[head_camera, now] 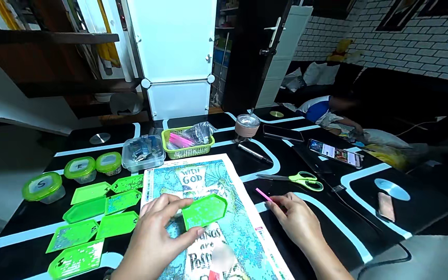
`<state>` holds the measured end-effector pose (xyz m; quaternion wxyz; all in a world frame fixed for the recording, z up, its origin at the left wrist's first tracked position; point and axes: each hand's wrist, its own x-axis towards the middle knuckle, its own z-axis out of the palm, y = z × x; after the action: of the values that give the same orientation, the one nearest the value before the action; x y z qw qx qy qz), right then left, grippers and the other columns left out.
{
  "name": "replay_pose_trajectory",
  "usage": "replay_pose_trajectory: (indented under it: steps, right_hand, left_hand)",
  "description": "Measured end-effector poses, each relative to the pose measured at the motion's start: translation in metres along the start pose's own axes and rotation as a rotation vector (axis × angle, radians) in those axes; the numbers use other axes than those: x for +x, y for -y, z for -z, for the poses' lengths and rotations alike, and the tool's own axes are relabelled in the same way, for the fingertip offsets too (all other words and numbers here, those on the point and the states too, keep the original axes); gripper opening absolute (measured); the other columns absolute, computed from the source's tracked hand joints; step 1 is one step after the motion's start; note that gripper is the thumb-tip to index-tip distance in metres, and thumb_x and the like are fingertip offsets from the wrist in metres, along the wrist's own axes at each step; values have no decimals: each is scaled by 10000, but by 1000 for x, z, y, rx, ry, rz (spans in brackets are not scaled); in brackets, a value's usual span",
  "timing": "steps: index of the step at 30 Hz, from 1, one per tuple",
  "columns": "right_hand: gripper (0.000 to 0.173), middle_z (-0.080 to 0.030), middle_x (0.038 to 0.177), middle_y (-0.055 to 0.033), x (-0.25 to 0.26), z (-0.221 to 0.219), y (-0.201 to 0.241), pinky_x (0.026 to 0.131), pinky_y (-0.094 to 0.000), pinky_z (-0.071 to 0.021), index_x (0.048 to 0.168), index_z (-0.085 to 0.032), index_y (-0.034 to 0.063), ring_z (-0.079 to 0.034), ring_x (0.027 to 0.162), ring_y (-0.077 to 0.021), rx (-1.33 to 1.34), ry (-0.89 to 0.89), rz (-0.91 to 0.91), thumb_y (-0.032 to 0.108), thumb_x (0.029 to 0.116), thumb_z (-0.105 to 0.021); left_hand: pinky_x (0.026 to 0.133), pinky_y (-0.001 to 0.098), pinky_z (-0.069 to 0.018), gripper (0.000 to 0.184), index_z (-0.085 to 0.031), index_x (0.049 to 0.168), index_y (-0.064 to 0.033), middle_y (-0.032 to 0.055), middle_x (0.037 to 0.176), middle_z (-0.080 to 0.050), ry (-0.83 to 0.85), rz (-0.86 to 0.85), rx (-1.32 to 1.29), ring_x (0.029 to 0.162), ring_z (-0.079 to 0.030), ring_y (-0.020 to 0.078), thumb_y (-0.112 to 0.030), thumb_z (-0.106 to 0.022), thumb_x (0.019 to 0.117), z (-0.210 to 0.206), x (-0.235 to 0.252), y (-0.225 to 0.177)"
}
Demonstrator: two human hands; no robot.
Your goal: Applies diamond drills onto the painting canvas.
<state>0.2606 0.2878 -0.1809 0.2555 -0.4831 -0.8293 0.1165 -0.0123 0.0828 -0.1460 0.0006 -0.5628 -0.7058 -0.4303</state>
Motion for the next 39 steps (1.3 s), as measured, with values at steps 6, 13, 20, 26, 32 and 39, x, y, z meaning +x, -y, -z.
replay_pose_trajectory:
  steps: [6,13,20,26,32,39]
  right_hand:
    - [186,-698,949,-178,-8,-3,-7,829,-581,-538,1072,-800,63,-676,955,-385,15,-45,41,166,960,-693]
    - [400,-723,1082,-105,-26,-8,-11,848,-573,-504,1115,-792,130,-668,1016,-328,101,-164,110,426,957,-575]
    - [361,-734,1097,-42,-69,-5,-7,903,-495,-482,1080,-799,159,-657,1042,-229,219,-206,146,434,972,-591]
    - [291,-738,1090,-45,-78,-3,-7,933,-453,-478,1058,-802,134,-648,1060,-203,293,-198,144,343,973,-619]
    - [264,-738,1073,-37,-79,-1,-6,958,-435,-463,1044,-799,123,-639,1071,-177,354,-208,122,308,973,-625]
    - [230,-734,1048,-45,-82,1,-2,974,-402,-456,1040,-794,102,-633,1068,-149,434,-233,126,270,965,-655]
  left_hand:
    - [945,494,-455,523,-775,1187,-197,7,1118,-708,148,11,-15,1057,-632,181,-532,-791,786,27,-24,-2]
    - [1002,552,-434,519,-765,1209,-109,142,1117,-700,361,131,-28,1068,-638,303,-393,-869,788,39,-62,13]
    - [1032,583,-399,505,-767,1215,-161,138,1082,-719,415,-42,31,1030,-655,318,-365,-876,767,29,-67,28]
    - [1033,599,-400,555,-756,1230,-167,144,1090,-719,453,-79,101,1053,-651,359,-342,-889,721,30,-66,28]
    - [1043,600,-383,632,-714,1303,-137,161,1125,-704,496,-39,26,1081,-629,371,-312,-873,717,34,-64,32]
    - [1022,548,-432,765,-657,1354,-46,203,1236,-652,378,6,-122,1164,-593,335,-581,-742,814,42,-66,31]
